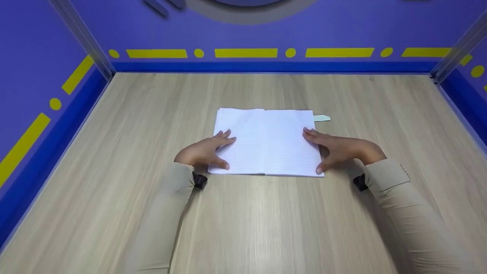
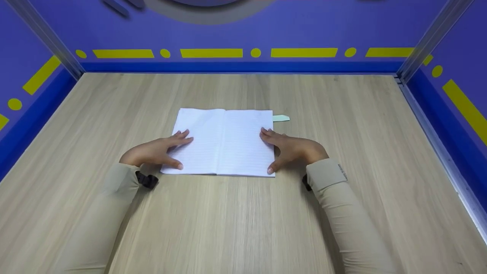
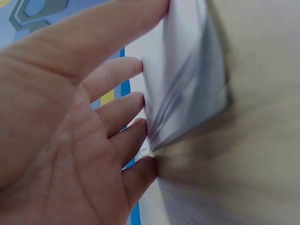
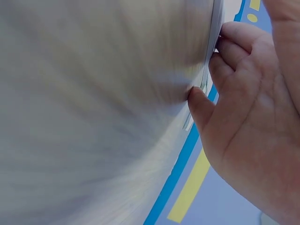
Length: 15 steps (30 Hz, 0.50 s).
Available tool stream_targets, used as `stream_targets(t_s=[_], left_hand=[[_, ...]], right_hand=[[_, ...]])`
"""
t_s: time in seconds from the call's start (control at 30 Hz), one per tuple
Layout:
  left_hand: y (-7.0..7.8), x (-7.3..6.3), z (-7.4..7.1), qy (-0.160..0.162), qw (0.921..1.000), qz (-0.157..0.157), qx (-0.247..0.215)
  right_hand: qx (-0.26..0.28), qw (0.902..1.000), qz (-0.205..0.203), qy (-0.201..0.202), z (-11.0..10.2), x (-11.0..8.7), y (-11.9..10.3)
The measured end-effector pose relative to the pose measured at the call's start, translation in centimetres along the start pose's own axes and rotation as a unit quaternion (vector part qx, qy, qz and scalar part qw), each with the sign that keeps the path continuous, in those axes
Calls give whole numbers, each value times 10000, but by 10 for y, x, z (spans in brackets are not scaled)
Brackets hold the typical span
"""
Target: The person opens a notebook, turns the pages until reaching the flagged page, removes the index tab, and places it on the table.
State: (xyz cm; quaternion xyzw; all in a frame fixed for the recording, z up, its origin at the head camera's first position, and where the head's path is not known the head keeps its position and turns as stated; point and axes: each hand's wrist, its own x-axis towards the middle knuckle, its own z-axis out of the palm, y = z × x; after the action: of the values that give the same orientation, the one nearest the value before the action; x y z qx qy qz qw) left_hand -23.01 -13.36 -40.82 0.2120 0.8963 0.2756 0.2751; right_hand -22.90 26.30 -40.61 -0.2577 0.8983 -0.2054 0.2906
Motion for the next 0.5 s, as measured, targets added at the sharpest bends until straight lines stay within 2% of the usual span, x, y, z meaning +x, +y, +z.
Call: stream_targets(t_s=[0.23, 0.5], left_hand=[[0, 0, 1, 35, 10000, -65, -52], [-1, 0, -1, -8, 10000, 42, 28]], right_hand=[[-34, 10000, 19, -12, 1, -1, -2], [-44, 10000, 64, 31, 1, 0, -4]])
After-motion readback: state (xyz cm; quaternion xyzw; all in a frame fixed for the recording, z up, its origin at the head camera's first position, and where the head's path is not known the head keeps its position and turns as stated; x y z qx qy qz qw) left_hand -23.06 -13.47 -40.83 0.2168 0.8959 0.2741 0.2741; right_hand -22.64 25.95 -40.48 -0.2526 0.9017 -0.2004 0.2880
